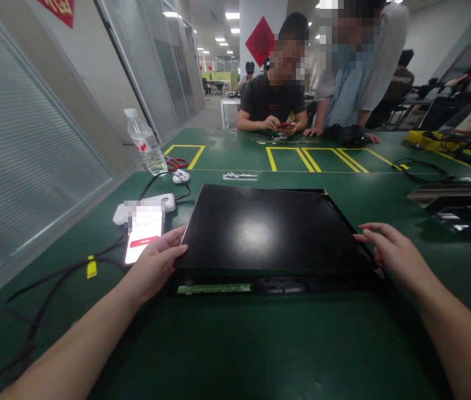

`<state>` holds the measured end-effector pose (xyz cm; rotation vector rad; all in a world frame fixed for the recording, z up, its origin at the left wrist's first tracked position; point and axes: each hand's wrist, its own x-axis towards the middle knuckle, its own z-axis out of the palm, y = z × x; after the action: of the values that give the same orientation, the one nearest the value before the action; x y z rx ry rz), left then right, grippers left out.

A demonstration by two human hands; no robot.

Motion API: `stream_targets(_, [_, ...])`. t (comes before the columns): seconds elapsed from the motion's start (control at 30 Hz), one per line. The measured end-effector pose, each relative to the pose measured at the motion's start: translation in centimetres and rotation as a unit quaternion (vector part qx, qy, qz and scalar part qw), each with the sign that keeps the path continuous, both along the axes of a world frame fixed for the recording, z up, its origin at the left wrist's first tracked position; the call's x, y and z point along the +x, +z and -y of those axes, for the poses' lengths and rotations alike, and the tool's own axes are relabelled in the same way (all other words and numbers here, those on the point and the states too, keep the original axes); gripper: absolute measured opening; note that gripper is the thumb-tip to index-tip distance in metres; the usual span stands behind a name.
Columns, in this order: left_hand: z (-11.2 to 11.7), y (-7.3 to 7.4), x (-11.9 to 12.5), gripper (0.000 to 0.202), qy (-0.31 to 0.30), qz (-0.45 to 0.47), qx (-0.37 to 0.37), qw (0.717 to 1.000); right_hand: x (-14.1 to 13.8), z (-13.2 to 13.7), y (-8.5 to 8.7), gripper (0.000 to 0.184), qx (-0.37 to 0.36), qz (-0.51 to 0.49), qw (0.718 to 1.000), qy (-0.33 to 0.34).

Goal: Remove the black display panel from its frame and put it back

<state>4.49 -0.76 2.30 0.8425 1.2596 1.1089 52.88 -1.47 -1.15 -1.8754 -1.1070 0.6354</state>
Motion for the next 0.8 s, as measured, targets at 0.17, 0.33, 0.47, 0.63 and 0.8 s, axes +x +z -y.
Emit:
stream_targets(0.17, [-0.2, -0.7, -0.4, 0.055, -0.006, -0.005, 0.004, 1.0, -0.5, 0.1, 0.7, 0.043, -0.029, -0.01, 0.999, -0.012])
stream_targets(0.33, [-0.1, -0.7, -0.3, 0.055, 0.0, -0.021, 0.004, 1.0, -0.7, 0.1, 0.8, 0.044, -0.019, -0.015, 1.0, -0.015])
stream_targets(0.47, [0.1, -0.1, 0.2, 0.047, 0.018, -0.018, 0.006, 1.0, -0.5, 0.1, 0.6, 0.046, -0.014, 0.011, 1.0, -0.003])
stream_targets(0.63, [0.1, 0.4, 0.6, 0.043, 0.031, -0.022, -0.003, 0.999, -0.5, 0.1, 0.5, 0.047, -0.012, 0.043, 0.999, 0.001])
stream_targets(0.8, [0.2, 0.4, 0.8, 0.055, 0.027, -0.026, -0.005, 0.999, -0.7, 0.2, 0.6, 0.044, -0.025, 0.071, 0.997, 0.005])
